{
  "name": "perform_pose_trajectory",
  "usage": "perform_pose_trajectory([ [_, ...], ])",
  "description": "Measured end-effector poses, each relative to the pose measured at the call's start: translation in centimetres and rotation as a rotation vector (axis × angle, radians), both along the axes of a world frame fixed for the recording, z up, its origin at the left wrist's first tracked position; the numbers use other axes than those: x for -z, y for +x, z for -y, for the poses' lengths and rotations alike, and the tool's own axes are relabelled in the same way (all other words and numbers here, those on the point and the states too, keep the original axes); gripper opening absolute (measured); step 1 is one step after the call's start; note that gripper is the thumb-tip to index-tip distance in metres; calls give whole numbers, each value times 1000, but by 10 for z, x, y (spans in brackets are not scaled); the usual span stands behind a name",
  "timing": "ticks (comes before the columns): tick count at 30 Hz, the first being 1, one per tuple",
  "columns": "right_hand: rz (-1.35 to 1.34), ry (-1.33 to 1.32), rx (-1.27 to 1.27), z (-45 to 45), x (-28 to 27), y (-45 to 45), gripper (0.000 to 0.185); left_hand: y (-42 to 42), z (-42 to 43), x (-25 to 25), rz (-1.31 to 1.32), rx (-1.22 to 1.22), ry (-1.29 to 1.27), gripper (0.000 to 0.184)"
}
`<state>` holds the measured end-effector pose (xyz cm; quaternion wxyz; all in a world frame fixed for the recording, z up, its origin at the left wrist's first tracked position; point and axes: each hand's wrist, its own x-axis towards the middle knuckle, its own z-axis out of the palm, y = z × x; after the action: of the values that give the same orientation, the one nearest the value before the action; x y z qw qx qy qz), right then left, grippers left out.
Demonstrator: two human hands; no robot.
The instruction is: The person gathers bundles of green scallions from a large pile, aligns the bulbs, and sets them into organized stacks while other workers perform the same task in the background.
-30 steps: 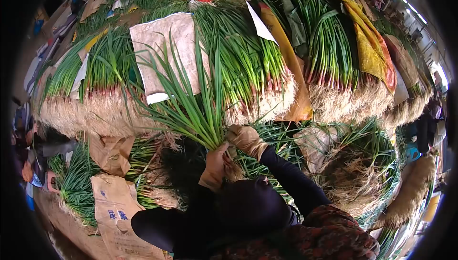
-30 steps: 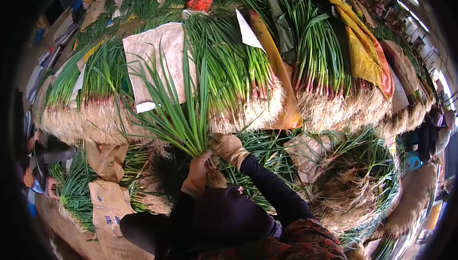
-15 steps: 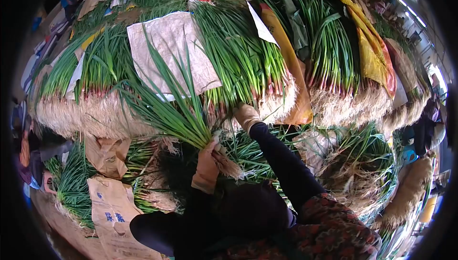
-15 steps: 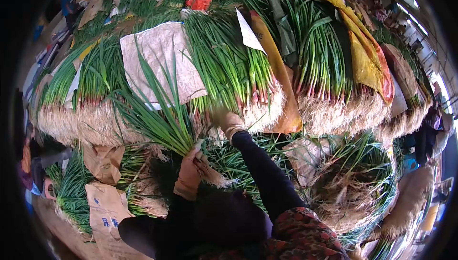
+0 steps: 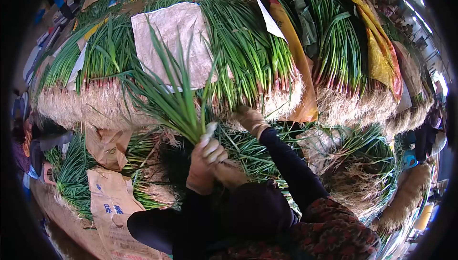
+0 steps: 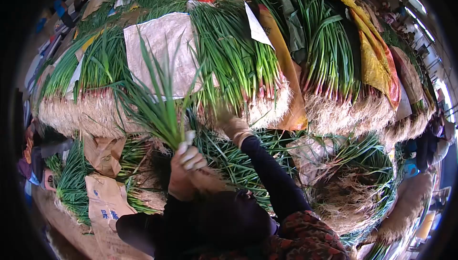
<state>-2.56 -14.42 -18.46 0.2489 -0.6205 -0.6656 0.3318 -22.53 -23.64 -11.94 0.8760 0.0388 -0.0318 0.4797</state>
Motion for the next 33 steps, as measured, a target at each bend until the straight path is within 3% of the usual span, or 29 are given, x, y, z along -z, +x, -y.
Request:
perform_pose_trajectory([
  [1,222,-68,-53,3,-25,-9,34,-2,0,-7,160,-41,142,23],
  [2,177,-99,-26,6,-31,-10,32,-7,-2,-19,114,-101,274,24],
  [3,132,-130,2,10,-36,-10,31,-10,-3,-17,62,-120,199,22],
  [4,-79,-51,5,18,-38,-6,29,-14,-4,-16,10,-146,123,19],
  [5,-269,-21,102,18,-11,-5,22,-8,-5,-16,-220,-209,-50,17],
  [6,-618,-185,154,30,-30,-7,20,2,-5,-17,-447,-267,-225,15],
  [7,-799,-226,91,40,-19,-9,17,6,-3,-19,-708,-260,-232,15],
  [8,-979,-263,28,53,-4,-9,16,10,-1,3,-693,-204,-274,13],
  [9,-838,-128,-49,64,11,-18,19,8,2,40,-879,-131,-177,11],
  [10,-290,212,-180,66,-6,-19,23,6,5,66,-1062,-53,-75,10],
  [12,-212,-114,-21,62,-44,-30,23,18,11,49,-1106,-79,-132,12],
  [15,-4,71,-185,50,-37,-43,26,19,13,36,-1131,-150,-201,13],
  [18,107,94,-133,53,-30,-47,30,12,12,43,-1149,-208,-234,10],
  [19,8,71,-55,54,-19,-41,27,13,12,42,-1150,-214,-196,9],
  [20,-444,-19,-23,46,-7,-43,27,13,12,40,-1151,-220,-162,8],
  [22,-697,-575,-1,41,-20,-29,26,11,13,38,-1186,-181,-124,8],
  [23,-678,-258,-18,46,-4,-44,27,13,14,38,-1217,-131,-122,9],
  [24,-636,-162,-150,46,9,-48,32,14,16,38,-1246,-80,-119,9],
  [26,-7,157,-176,55,-19,-45,29,12,15,35,-1234,-72,-111,7],
  [29,320,197,-65,62,-20,-41,23,9,16,31,-1137,-112,-179,5],
  [30,422,-53,-11,54,-21,-32,15,12,17,29,-1049,-148,-248,6],
  [32,276,250,-43,39,55,16,13,11,20,30,-970,-164,-264,6],
  [33,259,433,-196,35,82,27,23,10,18,37,-974,-155,-210,7],
])
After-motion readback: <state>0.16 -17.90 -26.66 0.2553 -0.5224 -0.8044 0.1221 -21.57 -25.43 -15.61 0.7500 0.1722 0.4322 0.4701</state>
